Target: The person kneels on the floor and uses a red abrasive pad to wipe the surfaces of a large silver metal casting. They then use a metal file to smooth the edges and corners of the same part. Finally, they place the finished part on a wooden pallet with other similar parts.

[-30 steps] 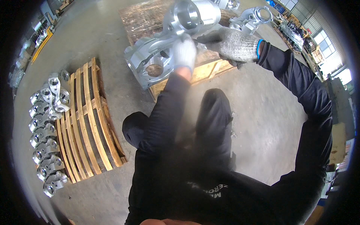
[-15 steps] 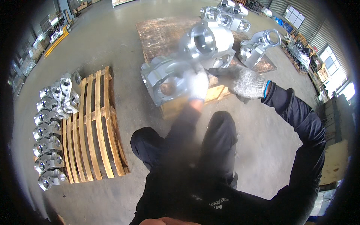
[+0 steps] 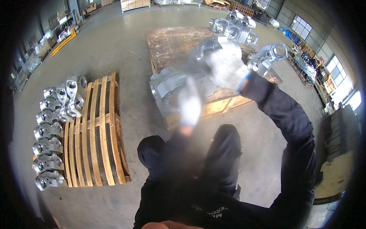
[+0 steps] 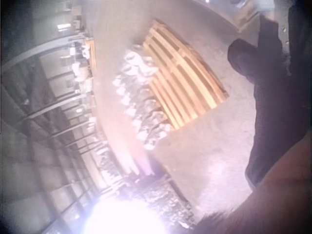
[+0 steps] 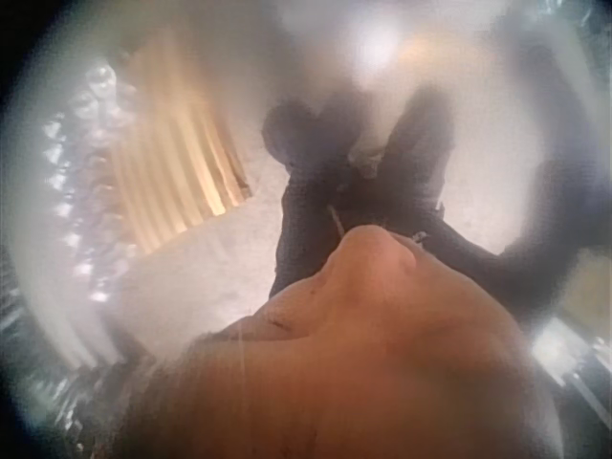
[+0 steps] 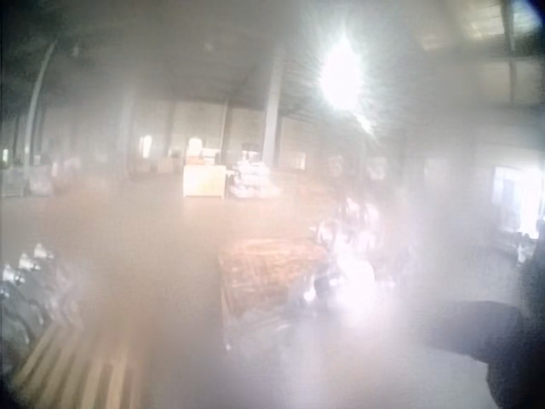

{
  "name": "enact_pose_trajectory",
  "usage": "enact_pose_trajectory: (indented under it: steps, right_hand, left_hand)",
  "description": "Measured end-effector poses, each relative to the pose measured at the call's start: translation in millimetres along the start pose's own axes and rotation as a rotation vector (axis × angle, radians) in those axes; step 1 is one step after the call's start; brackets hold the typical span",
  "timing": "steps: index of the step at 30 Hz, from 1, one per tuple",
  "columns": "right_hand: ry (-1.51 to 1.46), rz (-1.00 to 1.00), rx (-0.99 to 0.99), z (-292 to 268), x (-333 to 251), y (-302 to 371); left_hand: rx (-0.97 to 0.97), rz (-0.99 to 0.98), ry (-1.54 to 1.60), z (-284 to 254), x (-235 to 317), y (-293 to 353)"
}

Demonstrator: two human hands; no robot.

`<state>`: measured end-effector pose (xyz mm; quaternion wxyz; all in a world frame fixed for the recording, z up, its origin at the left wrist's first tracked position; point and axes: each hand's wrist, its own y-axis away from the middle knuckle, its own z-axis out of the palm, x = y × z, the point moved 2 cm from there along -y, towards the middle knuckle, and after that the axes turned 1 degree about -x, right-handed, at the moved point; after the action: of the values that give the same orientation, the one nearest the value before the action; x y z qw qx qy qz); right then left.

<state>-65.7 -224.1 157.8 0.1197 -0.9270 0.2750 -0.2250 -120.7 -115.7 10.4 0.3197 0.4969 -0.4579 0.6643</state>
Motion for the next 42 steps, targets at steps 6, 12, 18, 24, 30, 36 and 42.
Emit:
enact_pose_trajectory:
  steps: [6,12,18,24,30,36,42]
  right_hand:
    - [-0.034,0.033,-0.216,67.2,15.6,-61.7]
    - [-0.122,0.171,-0.22,62.7,2.5,-94.6]
    - [-0.301,0.006,-0.188,64.2,-10.0,-91.2]
    - [-0.328,0.179,-0.042,69.3,-11.9,-80.0]
    - [-0.418,0.289,-0.014,72.7,-15.6,-64.0]
    - [-0.388,0.13,-0.286,61.7,-21.5,-59.9]
    - [-0.374,-0.078,-0.11,48.9,-28.4,-80.4]
  left_hand:
    - [0.461,0.59,-0.554,-88.1,-8.2,19.0]
    - [0.112,0.619,-0.648,-100.8,-48.6,-18.3]
    - [0.208,0.668,-0.483,-88.1,-70.6,-23.6]
    - [0.228,0.672,-0.564,-92.1,-72.4,-25.4]
    - [0.172,0.611,-0.593,-94.8,-71.2,-24.1]
    - [0.184,0.615,-0.607,-94.2,-70.1,-23.3]
    - [0.165,0.569,-0.676,-99.5,-64.3,-20.8]
